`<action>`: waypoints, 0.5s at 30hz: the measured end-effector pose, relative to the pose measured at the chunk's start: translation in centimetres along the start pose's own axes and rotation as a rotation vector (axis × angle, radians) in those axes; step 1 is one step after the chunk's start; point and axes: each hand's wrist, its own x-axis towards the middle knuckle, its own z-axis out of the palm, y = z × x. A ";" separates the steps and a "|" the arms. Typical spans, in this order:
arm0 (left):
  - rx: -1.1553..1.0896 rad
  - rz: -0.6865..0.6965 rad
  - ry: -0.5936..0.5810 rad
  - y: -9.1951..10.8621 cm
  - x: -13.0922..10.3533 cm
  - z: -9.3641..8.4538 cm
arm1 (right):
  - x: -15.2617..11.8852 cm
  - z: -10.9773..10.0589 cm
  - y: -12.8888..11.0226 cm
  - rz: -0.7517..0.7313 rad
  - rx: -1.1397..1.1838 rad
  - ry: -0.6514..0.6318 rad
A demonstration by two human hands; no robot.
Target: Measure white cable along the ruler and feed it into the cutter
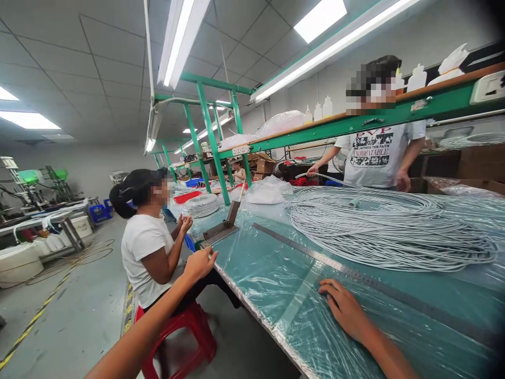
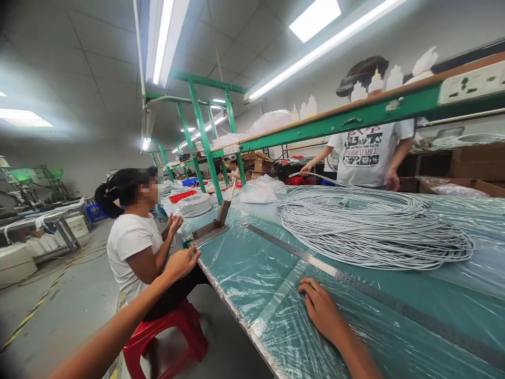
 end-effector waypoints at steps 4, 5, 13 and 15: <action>-0.004 0.043 0.010 2.3 1.6 3.4 | 0.0 0.0 -0.1 -0.002 -0.004 0.020; -0.010 0.047 -0.005 3.0 1.9 4.5 | 0.0 0.0 -0.1 0.004 -0.005 0.020; -0.120 0.047 -0.054 5.0 2.7 8.9 | -0.1 -0.1 0.1 0.033 0.001 -0.003; -0.152 0.057 -0.051 4.6 2.7 8.7 | -0.1 0.0 0.2 0.026 -0.005 0.010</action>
